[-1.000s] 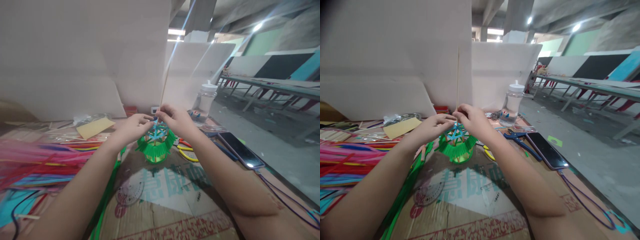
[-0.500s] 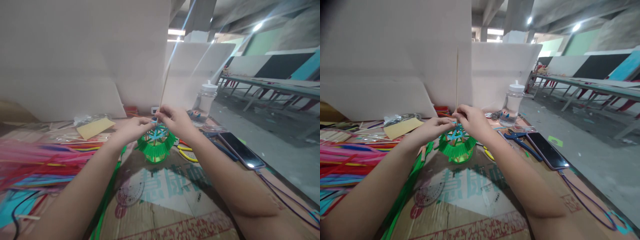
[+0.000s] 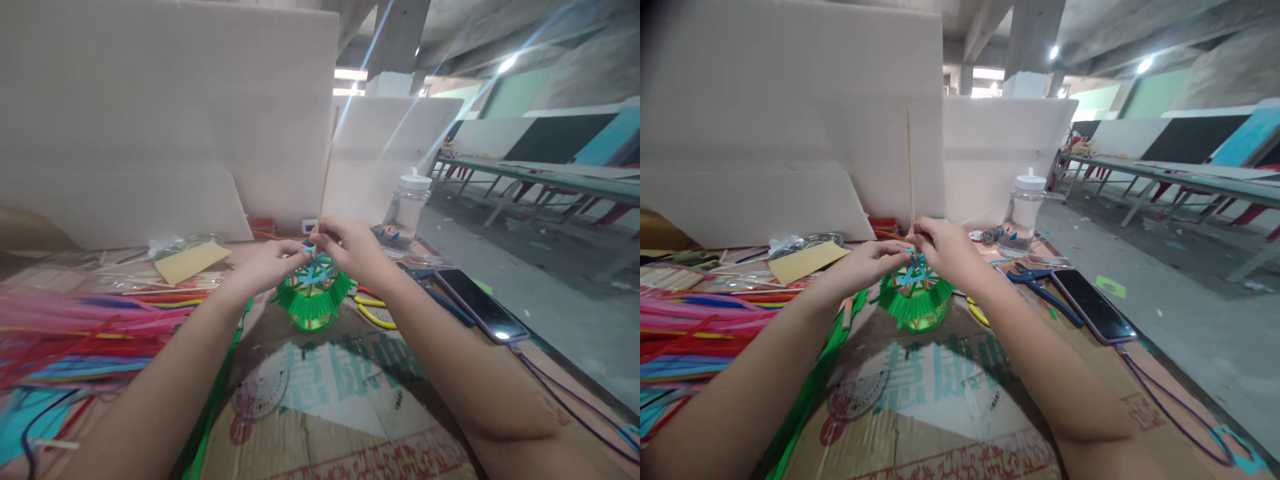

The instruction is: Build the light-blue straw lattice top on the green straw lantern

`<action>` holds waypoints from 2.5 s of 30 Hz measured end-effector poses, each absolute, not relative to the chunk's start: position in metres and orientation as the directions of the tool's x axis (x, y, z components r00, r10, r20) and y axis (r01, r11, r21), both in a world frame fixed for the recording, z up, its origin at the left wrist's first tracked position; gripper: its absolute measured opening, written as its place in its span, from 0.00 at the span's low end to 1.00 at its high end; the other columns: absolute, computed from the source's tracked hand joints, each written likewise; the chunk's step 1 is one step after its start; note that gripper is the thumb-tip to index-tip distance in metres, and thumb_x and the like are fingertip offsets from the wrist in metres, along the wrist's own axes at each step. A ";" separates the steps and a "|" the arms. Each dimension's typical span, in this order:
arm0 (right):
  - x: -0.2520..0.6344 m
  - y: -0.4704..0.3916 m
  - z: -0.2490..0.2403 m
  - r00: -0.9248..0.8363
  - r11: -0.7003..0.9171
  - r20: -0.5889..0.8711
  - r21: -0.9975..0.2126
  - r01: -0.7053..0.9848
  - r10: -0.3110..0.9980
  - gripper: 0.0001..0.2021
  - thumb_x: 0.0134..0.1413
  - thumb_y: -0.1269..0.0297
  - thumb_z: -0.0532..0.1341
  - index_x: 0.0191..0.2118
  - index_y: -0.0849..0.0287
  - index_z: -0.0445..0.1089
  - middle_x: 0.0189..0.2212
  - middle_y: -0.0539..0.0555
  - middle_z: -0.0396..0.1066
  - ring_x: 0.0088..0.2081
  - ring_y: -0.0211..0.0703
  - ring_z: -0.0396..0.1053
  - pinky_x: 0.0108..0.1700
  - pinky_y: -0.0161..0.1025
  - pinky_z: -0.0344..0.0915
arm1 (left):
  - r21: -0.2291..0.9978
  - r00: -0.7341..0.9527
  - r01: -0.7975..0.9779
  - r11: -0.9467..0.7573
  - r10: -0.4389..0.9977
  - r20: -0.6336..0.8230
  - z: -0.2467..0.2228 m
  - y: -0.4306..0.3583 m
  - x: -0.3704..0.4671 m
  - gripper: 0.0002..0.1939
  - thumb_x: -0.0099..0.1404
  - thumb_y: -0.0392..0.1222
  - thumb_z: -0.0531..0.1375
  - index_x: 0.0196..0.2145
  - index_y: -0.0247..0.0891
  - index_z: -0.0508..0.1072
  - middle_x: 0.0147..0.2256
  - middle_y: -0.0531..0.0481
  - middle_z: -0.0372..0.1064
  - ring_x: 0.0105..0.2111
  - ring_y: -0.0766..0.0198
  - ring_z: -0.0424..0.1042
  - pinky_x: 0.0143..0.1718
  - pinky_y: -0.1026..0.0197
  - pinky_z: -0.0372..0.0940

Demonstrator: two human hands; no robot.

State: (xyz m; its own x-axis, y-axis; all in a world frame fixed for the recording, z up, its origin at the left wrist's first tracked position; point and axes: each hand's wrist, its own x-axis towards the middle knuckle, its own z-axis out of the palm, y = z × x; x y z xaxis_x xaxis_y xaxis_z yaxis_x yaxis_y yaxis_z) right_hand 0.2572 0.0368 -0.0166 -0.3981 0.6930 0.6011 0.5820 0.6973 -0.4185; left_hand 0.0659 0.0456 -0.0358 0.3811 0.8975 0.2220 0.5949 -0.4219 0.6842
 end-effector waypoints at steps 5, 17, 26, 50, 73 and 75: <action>0.258 0.036 -0.015 -0.393 0.672 0.566 -0.455 0.585 0.725 0.08 0.63 0.68 0.59 0.32 0.60 0.72 0.26 0.49 0.71 0.29 0.37 0.65 0.33 0.34 0.54 | 0.682 0.397 0.583 -0.442 0.887 0.236 -0.031 0.040 0.067 0.21 0.63 0.57 0.56 0.36 0.40 0.82 0.41 0.47 0.81 0.41 0.51 0.77 0.43 0.55 0.69; 0.256 0.034 -0.016 -0.350 0.643 0.562 -0.491 0.587 0.750 0.08 0.64 0.66 0.59 0.33 0.60 0.73 0.24 0.48 0.70 0.27 0.36 0.63 0.32 0.33 0.53 | 0.545 0.417 0.647 -0.534 0.845 0.334 -0.030 0.039 0.065 0.21 0.66 0.58 0.56 0.36 0.41 0.83 0.47 0.46 0.80 0.46 0.49 0.77 0.44 0.55 0.70; 0.255 0.035 -0.016 -0.342 0.637 0.556 -0.516 0.572 0.758 0.09 0.63 0.65 0.60 0.32 0.61 0.74 0.26 0.51 0.74 0.29 0.38 0.67 0.34 0.35 0.56 | 0.624 0.148 0.472 -0.622 0.754 0.640 -0.017 0.025 0.070 0.16 0.67 0.51 0.59 0.40 0.39 0.81 0.42 0.45 0.78 0.45 0.55 0.75 0.47 0.58 0.69; 0.256 0.037 -0.012 -0.285 0.503 0.473 -0.864 0.036 0.833 0.11 0.54 0.62 0.61 0.43 0.60 0.70 0.28 0.48 0.69 0.26 0.34 0.63 0.30 0.35 0.61 | 0.753 0.082 0.335 -0.566 0.814 0.575 -0.030 0.029 0.087 0.15 0.65 0.52 0.62 0.39 0.38 0.78 0.40 0.47 0.78 0.42 0.57 0.76 0.46 0.60 0.68; 0.256 0.039 -0.013 -0.328 0.522 0.460 -0.842 0.133 0.825 0.07 0.56 0.62 0.60 0.36 0.60 0.70 0.30 0.49 0.71 0.31 0.35 0.65 0.34 0.35 0.62 | 0.620 0.297 0.482 -0.619 0.781 0.550 -0.029 0.047 0.062 0.16 0.65 0.55 0.61 0.36 0.42 0.82 0.42 0.45 0.77 0.47 0.53 0.74 0.52 0.52 0.66; 0.255 0.038 -0.013 -0.333 0.510 0.451 -0.853 0.113 0.828 0.07 0.55 0.63 0.60 0.37 0.60 0.70 0.31 0.50 0.71 0.32 0.36 0.67 0.35 0.35 0.63 | 0.635 0.297 0.484 -0.603 0.795 0.529 -0.029 0.048 0.062 0.16 0.64 0.55 0.62 0.37 0.41 0.82 0.44 0.45 0.77 0.48 0.52 0.74 0.53 0.51 0.66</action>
